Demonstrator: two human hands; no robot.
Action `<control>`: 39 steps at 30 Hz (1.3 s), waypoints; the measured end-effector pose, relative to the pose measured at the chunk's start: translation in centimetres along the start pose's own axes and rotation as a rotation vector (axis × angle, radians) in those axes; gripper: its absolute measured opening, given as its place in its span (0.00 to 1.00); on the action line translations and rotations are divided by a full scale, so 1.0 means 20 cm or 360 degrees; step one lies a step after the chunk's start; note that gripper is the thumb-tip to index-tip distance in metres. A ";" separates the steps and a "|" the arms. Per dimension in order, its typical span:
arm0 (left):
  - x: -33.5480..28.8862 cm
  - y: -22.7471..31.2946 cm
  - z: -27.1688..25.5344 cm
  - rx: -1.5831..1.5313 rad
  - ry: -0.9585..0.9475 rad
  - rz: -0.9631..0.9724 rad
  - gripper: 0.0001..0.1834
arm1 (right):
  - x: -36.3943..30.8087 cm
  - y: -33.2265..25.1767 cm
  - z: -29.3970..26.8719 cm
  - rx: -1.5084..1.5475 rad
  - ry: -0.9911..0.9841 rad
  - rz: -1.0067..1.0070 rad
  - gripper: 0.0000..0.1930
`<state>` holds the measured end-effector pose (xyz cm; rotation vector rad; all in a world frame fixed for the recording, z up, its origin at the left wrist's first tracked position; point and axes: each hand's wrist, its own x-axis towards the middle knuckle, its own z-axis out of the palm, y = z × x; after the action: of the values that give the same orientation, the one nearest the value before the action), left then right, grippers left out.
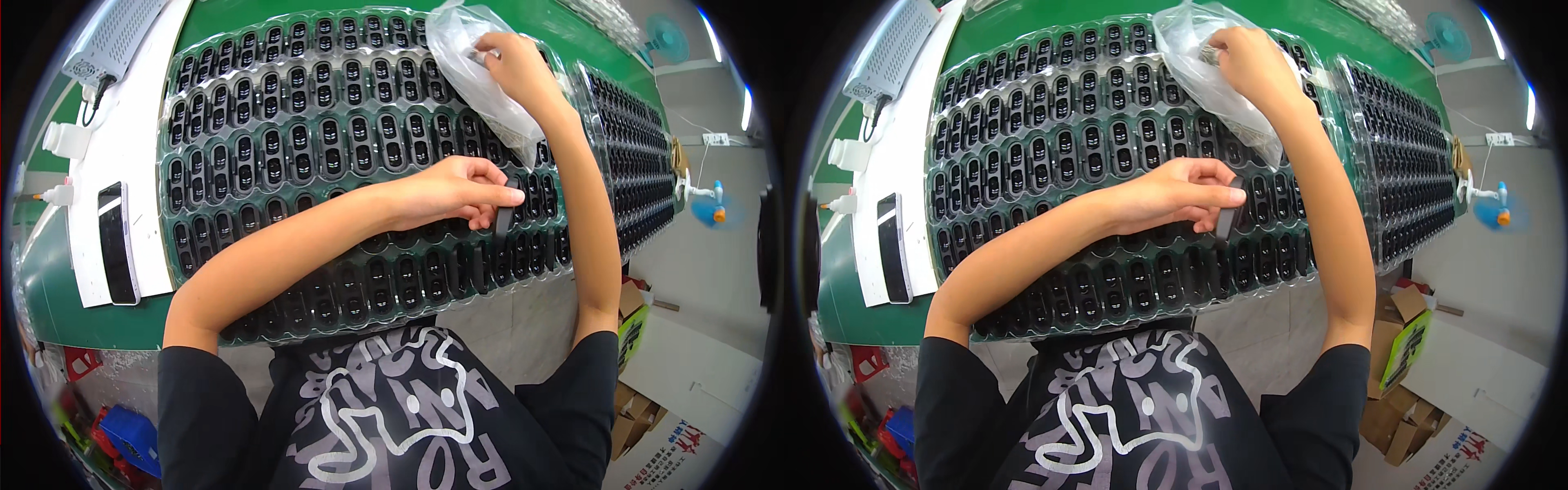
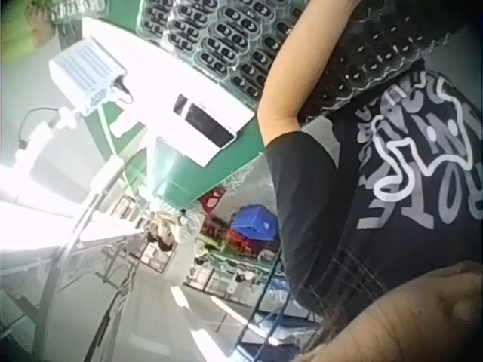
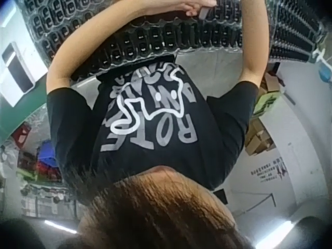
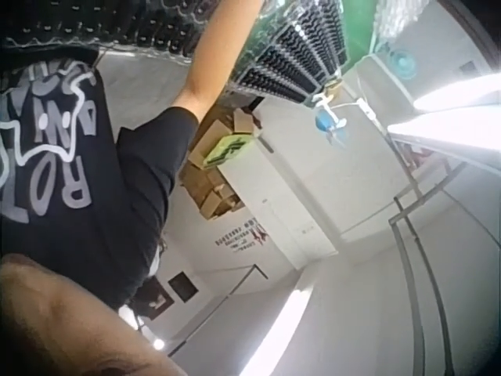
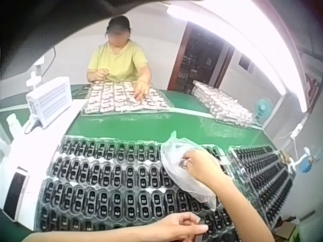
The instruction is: The person fits small plastic parts into black plastic housings by hand, placing the assembled components into a manufacturing tray.
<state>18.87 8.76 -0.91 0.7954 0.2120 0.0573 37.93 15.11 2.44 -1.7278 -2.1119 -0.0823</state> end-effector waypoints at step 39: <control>-0.05 0.02 0.00 -0.0143 0.0119 0.0296 0.19 | -0.69 -0.36 -0.21 0.1902 0.0921 0.0847 0.09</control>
<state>17.96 8.85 -0.51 0.7220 0.2042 0.2703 34.29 -0.58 3.02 -1.1859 -0.8515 0.6191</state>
